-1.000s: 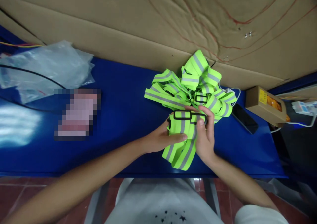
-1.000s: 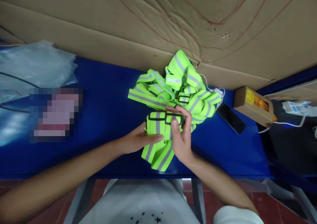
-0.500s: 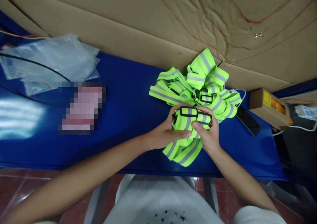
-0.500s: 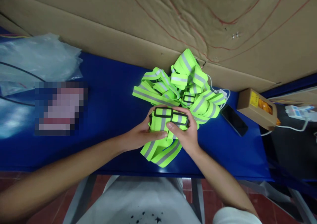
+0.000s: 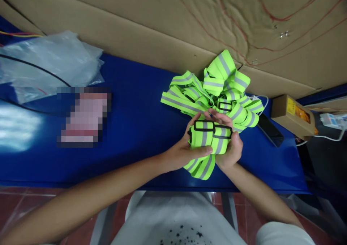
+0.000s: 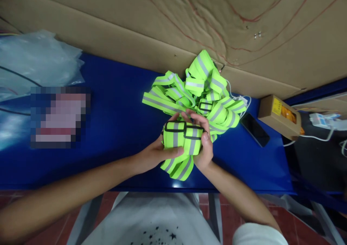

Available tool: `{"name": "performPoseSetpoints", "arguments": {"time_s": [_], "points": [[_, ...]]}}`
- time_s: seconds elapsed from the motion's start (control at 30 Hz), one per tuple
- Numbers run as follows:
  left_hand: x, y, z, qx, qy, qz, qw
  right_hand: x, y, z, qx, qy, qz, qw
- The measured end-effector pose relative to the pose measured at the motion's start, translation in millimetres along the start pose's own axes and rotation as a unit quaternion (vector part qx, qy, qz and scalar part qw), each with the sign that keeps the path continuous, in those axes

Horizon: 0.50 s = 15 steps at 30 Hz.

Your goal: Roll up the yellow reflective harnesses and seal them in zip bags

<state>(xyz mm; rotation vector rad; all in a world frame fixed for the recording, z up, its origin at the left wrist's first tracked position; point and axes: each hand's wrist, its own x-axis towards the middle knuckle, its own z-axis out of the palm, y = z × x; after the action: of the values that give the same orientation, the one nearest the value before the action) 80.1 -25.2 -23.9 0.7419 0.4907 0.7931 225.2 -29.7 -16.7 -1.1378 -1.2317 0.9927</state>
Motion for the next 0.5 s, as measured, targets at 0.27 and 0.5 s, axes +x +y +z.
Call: {"name": "performPoseSetpoints", "arguments": {"time_s": [0.27,0.5], "points": [[-4.3,14.1,-3.6,-0.049,-0.003,-0.059,0.997,1.3,6.4,-9.9,-0.042,-0.045,-0.059,0.996],[0.0,15.0,-9.1,-0.006,0.031,-0.058,0.998,24.2,-2.7,-36.4,-0.063,-0.225,0.008,0.972]]}}
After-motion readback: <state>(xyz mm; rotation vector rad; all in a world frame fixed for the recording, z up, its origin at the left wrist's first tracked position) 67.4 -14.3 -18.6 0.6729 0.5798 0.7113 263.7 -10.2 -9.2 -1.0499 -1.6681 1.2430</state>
